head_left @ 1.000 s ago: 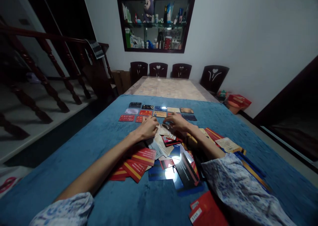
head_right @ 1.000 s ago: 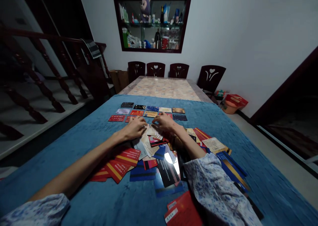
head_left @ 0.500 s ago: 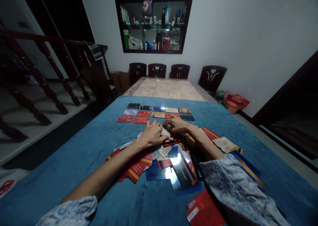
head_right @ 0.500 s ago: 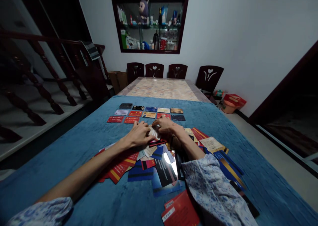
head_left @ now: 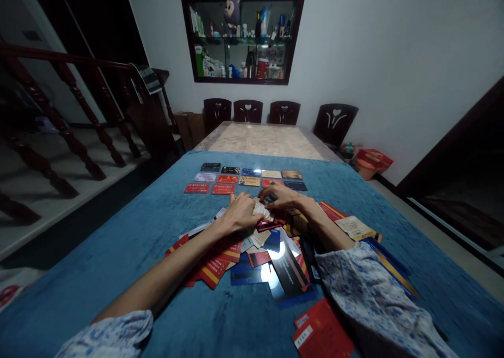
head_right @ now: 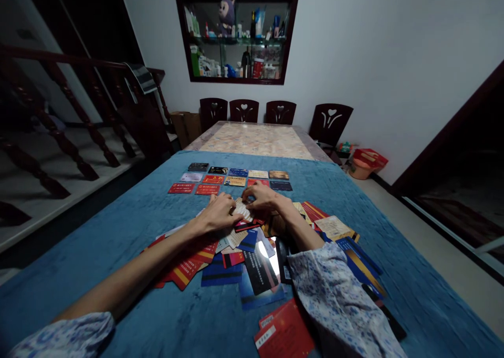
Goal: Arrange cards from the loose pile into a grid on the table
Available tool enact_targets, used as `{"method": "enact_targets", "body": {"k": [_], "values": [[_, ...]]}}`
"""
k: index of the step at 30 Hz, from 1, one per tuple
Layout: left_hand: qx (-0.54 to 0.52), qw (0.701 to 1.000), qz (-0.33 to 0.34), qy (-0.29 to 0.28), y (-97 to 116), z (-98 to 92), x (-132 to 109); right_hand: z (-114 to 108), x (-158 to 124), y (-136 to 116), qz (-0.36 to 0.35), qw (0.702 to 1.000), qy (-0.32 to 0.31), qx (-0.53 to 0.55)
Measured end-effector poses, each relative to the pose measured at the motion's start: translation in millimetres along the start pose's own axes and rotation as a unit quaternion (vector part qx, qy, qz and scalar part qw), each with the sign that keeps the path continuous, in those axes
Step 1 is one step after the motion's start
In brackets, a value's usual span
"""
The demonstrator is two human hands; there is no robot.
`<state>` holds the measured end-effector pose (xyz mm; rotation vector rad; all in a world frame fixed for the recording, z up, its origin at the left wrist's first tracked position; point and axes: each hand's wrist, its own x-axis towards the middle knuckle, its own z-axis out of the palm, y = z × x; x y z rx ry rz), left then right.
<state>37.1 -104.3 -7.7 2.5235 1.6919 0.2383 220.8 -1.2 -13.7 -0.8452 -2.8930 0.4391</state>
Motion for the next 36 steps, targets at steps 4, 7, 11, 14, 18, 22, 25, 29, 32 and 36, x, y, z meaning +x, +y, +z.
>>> {"method": "enact_targets", "body": {"k": [4, 7, 11, 14, 18, 22, 25, 29, 32, 36], "values": [[0.019, 1.000, 0.018, -0.004, 0, -5.4, -1, 2, -2, -1, 0.001, 1.000, 0.015, 0.018], [0.022, 0.999, 0.022, -0.013, 0, -10.5, -2, 3, -4, -4, 0.001, 1.000, 0.016, 0.026], [0.013, 1.000, 0.016, -0.013, -2, -19.4, -3, 3, -4, -5, -0.006, 0.999, 0.022, 0.025], [-0.002, 1.000, 0.015, -0.012, -6, -25.1, -3, 2, -2, -4, -0.011, 0.999, 0.027, 0.023], [-0.039, 0.999, 0.014, -0.013, -16, -29.5, -1, 1, 0, -3, -0.019, 0.998, 0.051, 0.042], [-0.079, 0.997, 0.025, -0.007, -24, -32.2, 0, 2, -1, -4, -0.008, 0.996, 0.080, 0.040], [-0.082, 0.996, 0.033, 0.003, -29, -33.9, 2, 4, -1, -3, 0.016, 0.994, 0.103, 0.023], [-0.061, 0.998, 0.030, 0.016, -33, -34.4, 3, 9, -1, -2, 0.019, 0.992, 0.126, 0.018], [-0.046, 0.998, 0.024, 0.027, -37, -33.0, 5, 12, -1, -1, 0.019, 0.989, 0.144, 0.017], [-0.033, 0.998, 0.021, 0.045, -42, -28.8, 7, 16, 2, -1, 0.010, 0.988, 0.156, 0.019]]}}
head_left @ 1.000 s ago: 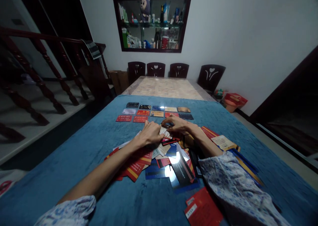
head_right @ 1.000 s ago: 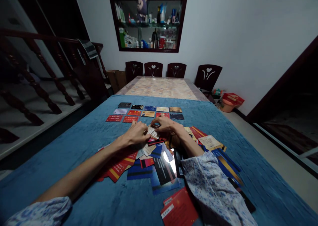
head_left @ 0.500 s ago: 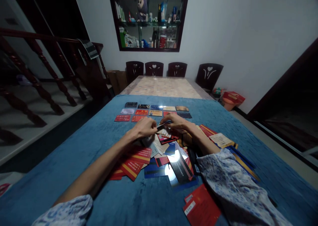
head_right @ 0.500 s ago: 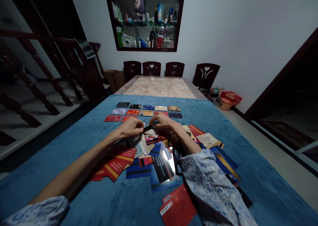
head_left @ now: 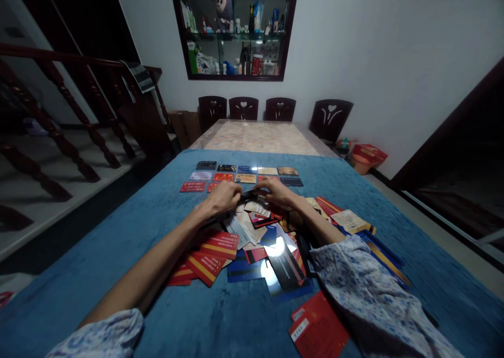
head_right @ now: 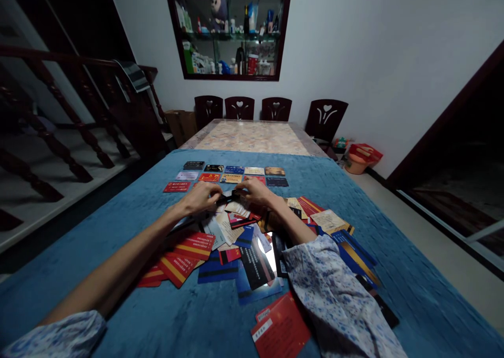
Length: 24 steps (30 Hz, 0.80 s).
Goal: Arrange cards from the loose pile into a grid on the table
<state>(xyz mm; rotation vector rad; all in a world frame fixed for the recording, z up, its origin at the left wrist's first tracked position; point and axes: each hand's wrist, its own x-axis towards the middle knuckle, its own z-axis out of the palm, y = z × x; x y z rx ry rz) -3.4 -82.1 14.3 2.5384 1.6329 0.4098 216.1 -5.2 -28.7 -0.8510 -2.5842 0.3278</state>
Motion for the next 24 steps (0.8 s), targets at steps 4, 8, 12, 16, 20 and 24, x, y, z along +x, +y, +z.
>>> {"method": "enact_targets", "body": {"k": [4, 8, 12, 16, 20, 24], "values": [[0.010, 1.000, -0.007, 0.019, -4, 4.5, 1, 6, 1, 3, -0.012, 1.000, 0.021, -0.002], [0.012, 0.999, -0.016, 0.040, -7, 8.7, 1, 11, 1, 4, 0.002, 0.999, 0.045, -0.013], [0.027, 0.999, -0.023, 0.030, -7, 12.7, 2, 11, -1, -2, 0.018, 0.998, 0.051, -0.029], [0.042, 0.998, -0.032, 0.033, -4, 18.6, 0, 9, -3, -9, 0.038, 0.996, 0.037, -0.065], [0.066, 0.995, -0.065, 0.044, -1, 23.5, -3, 8, -3, -15, 0.060, 0.991, 0.029, -0.113], [0.068, 0.994, -0.080, 0.039, 1, 26.1, -5, 6, -3, -20, 0.088, 0.985, 0.014, -0.150]]}}
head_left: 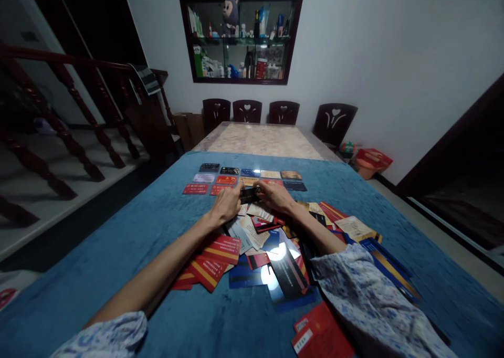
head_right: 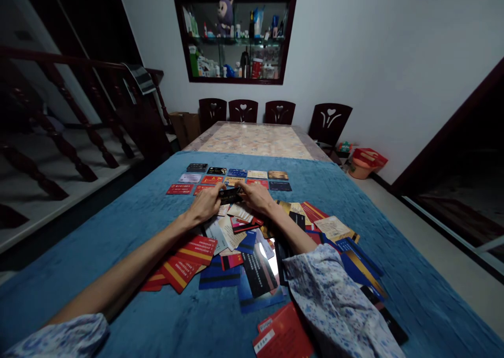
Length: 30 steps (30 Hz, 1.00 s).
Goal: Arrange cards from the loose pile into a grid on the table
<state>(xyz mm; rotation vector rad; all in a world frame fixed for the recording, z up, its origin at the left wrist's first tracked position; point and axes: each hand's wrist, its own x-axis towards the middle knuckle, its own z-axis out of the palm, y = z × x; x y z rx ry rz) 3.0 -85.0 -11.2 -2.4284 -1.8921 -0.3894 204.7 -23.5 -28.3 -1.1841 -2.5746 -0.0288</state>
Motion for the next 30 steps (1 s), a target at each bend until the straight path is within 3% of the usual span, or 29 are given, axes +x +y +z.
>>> {"method": "enact_targets", "body": {"k": [7, 19, 30], "values": [[-0.021, 1.000, -0.011, -0.001, 1, 7.8, 0, 2, -1, -2, 0.021, 1.000, 0.010, -0.018], [-0.091, 0.996, 0.005, 0.021, -11, 20.3, 6, 15, 5, 14, -0.067, 0.997, 0.023, 0.025], [-0.113, 0.993, -0.002, -0.022, -16, 16.5, 9, 8, 7, 14, -0.061, 0.998, -0.008, 0.016]]}}
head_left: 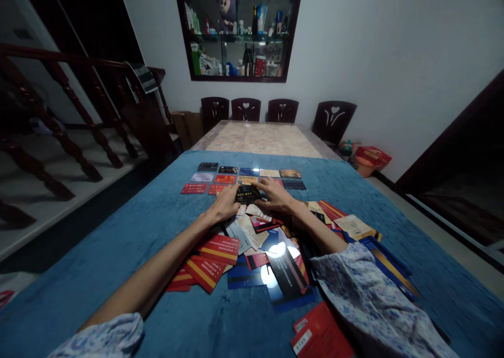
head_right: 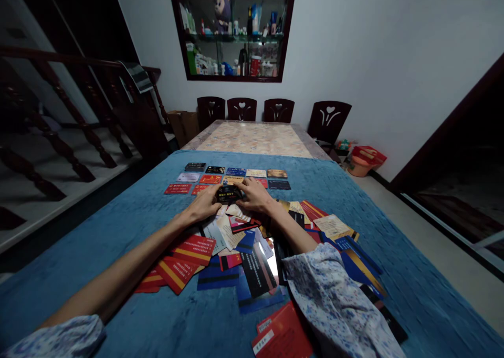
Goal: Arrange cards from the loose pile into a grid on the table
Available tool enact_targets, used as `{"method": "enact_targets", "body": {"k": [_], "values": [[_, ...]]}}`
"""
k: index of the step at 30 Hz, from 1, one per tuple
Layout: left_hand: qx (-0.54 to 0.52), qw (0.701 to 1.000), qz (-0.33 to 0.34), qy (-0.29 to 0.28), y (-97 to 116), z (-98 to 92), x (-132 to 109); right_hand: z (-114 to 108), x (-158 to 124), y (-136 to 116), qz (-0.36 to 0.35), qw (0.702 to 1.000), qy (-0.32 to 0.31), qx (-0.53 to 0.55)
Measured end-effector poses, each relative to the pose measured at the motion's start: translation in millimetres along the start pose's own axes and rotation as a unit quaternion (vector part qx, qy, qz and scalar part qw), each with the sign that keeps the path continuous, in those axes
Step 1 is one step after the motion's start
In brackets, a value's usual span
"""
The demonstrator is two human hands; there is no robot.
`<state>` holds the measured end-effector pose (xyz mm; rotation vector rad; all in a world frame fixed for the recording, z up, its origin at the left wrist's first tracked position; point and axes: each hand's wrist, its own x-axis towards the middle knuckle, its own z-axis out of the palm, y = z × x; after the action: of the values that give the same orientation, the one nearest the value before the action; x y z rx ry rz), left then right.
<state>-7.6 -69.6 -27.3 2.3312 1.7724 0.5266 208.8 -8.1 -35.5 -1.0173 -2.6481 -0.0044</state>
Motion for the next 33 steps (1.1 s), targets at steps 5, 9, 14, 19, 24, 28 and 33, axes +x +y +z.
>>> {"method": "enact_targets", "body": {"k": [5, 9, 14, 19, 24, 28, 33], "values": [[0.001, 1.000, 0.013, -0.008, -4, -0.9, 2, -8, 1, -6, 0.016, 0.999, -0.032, -0.029], [0.022, 0.999, 0.011, -0.029, -3, -7.2, 3, -15, 2, -11, 0.017, 0.998, -0.051, -0.045], [0.058, 0.997, -0.005, -0.048, 2, -17.1, 4, -28, 2, -19, 0.034, 0.995, -0.075, -0.059], [0.072, 0.996, 0.018, -0.058, 2, -23.0, 8, -34, 6, -22, 0.036, 0.993, -0.089, -0.073], [0.094, 0.993, 0.026, -0.061, -4, -26.5, 17, -38, 19, -21, 0.039, 0.989, -0.106, -0.095], [0.107, 0.992, 0.027, -0.058, -13, -32.6, 27, -40, 32, -22, 0.035, 0.988, -0.113, -0.096], [0.116, 0.991, 0.016, -0.062, -24, -43.6, 40, -41, 52, -23, 0.040, 0.987, -0.121, -0.094]]}}
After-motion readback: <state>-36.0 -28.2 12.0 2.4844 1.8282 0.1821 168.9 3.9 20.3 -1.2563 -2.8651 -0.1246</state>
